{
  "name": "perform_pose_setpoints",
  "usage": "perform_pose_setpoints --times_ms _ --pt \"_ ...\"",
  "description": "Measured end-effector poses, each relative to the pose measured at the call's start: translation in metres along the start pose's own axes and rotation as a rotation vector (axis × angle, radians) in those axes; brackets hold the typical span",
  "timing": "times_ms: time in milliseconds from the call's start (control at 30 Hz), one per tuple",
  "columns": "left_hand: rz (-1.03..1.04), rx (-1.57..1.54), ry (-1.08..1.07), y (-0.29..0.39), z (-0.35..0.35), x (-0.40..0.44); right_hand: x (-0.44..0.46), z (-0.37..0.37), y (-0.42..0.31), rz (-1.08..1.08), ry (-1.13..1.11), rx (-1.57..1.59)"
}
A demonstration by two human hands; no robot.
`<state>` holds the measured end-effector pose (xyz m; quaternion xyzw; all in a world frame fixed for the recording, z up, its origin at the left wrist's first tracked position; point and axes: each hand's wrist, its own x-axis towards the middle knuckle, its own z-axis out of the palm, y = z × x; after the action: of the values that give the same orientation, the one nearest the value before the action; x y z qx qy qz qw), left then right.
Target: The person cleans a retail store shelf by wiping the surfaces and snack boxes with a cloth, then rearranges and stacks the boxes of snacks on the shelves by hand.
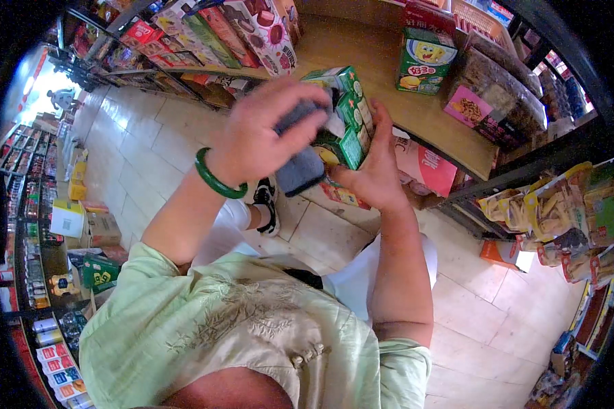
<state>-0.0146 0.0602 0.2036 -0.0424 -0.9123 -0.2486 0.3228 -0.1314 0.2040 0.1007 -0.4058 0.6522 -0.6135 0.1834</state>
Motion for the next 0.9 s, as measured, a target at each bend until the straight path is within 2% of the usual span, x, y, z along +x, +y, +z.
perform_pose_setpoints --times_ms 33,67,133,200,267,300,333,400,467,533,567,600,633,733,833,900 --pt "-0.055 0.015 -0.15 0.0 0.002 -0.006 0.001 -0.001 -0.001 0.0 0.001 -0.001" --pt "-0.053 0.013 -0.154 -0.004 0.003 -0.011 0.0 -0.003 -0.003 -0.001 0.011 -0.059" --pt "-0.092 0.044 -0.296 -0.019 0.003 -0.026 -0.002 -0.007 -0.004 0.005 0.034 -0.119" --pt "-0.135 0.11 -0.315 -0.047 -0.002 -0.048 -0.002 -0.009 -0.006 0.001 0.031 0.01" --pt "-0.267 0.339 -0.449 -0.067 -0.013 -0.06 -0.004 -0.016 0.002 0.017 0.034 0.07" --pt "-0.253 0.339 -0.436 -0.073 -0.018 -0.063 -0.003 -0.02 0.004 0.037 0.033 0.135" --pt "-0.305 0.278 -0.447 -0.075 -0.021 -0.067 -0.002 -0.021 0.002 0.026 0.043 0.124" --pt "-0.35 0.206 -0.458 -0.072 -0.018 -0.068 -0.003 -0.018 -0.004 0.142 0.0 0.449" --pt "-0.467 -0.077 -0.473 -0.067 -0.012 -0.066 0.0 -0.013 -0.011 0.169 -0.014 0.486" --pt "-0.495 -0.11 -0.526 -0.066 -0.007 -0.066 0.004 -0.007 -0.012 0.19 -0.043 0.604" --pt "-0.543 -0.235 -0.55 -0.067 -0.003 -0.071 0.006 -0.003 -0.006 0.178 -0.023 0.627" --pt "-0.59 -0.363 -0.575 -0.073 0.003 -0.075 0.008 0.001 -0.006 0.175 -0.026 0.618" --pt "-0.546 -0.465 -0.594 -0.08 0.005 -0.079 0.01 0.004 -0.006 0.173 0.023 0.577" --pt "-0.594 -0.626 -0.548 -0.079 0.006 -0.084 0.018 0.011 -0.001 0.104 0.07 0.476" --pt "-0.6 -0.599 -0.546 -0.096 0.019 -0.099 0.036 0.015 -0.007 0.104 0.131 0.361" --pt "-0.587 -0.563 -0.626 -0.109 0.023 -0.101 0.054 0.018 -0.002 0.09 0.25 0.427"
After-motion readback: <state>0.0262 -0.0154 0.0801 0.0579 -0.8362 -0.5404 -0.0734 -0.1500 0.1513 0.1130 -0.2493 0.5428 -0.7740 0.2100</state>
